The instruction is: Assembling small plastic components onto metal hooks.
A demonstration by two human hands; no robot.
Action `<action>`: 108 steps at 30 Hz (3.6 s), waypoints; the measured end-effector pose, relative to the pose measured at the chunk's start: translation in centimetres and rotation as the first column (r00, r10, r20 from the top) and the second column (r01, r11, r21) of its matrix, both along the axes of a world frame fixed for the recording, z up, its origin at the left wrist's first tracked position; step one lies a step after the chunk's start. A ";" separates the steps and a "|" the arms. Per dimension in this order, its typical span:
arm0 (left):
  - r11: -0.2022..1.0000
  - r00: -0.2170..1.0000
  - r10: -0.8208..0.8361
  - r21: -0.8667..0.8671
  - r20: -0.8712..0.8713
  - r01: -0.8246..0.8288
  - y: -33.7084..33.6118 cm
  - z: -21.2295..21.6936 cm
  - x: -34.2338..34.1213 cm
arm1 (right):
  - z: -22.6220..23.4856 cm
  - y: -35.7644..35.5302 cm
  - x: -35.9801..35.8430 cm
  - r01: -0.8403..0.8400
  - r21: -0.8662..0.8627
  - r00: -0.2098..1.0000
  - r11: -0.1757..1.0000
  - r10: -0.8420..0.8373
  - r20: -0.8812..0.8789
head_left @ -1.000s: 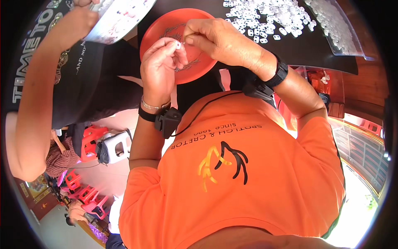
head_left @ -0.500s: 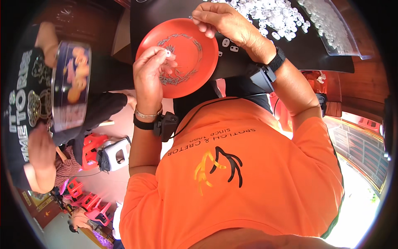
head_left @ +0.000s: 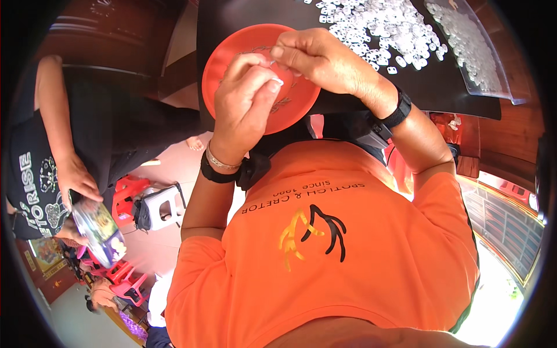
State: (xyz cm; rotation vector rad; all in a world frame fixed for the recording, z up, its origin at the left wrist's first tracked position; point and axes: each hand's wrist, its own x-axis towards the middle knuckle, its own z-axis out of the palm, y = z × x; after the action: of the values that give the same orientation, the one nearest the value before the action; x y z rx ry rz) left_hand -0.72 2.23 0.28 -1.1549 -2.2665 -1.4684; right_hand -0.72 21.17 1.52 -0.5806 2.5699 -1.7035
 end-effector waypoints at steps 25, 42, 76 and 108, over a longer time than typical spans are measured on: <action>0.988 0.955 -0.040 0.154 0.295 -0.006 -1.3 0.4 -0.7 | 1.2 -1.1 -0.5 -0.057 -0.134 0.980 0.989 0.081 0.184; 0.891 0.717 -0.302 0.454 0.628 -0.022 -1.9 0.5 -1.1 | 1.2 -2.6 0.0 -0.060 0.081 0.993 0.995 0.068 -0.094; 1.000 0.892 0.029 -0.003 0.451 -0.030 -2.2 0.5 -0.7 | 0.9 -1.7 -0.5 -0.134 0.133 0.977 0.982 0.153 -0.146; 0.994 0.915 -0.012 -0.095 0.403 0.055 -2.5 2.4 0.3 | 1.8 -1.6 -0.2 -0.260 0.241 0.950 0.935 0.293 -0.111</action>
State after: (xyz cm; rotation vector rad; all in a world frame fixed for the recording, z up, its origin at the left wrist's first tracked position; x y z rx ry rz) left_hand -0.42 -0.23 2.65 -0.9943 -2.6299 -1.7569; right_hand -0.93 19.61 3.31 -1.0304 2.5695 -1.3075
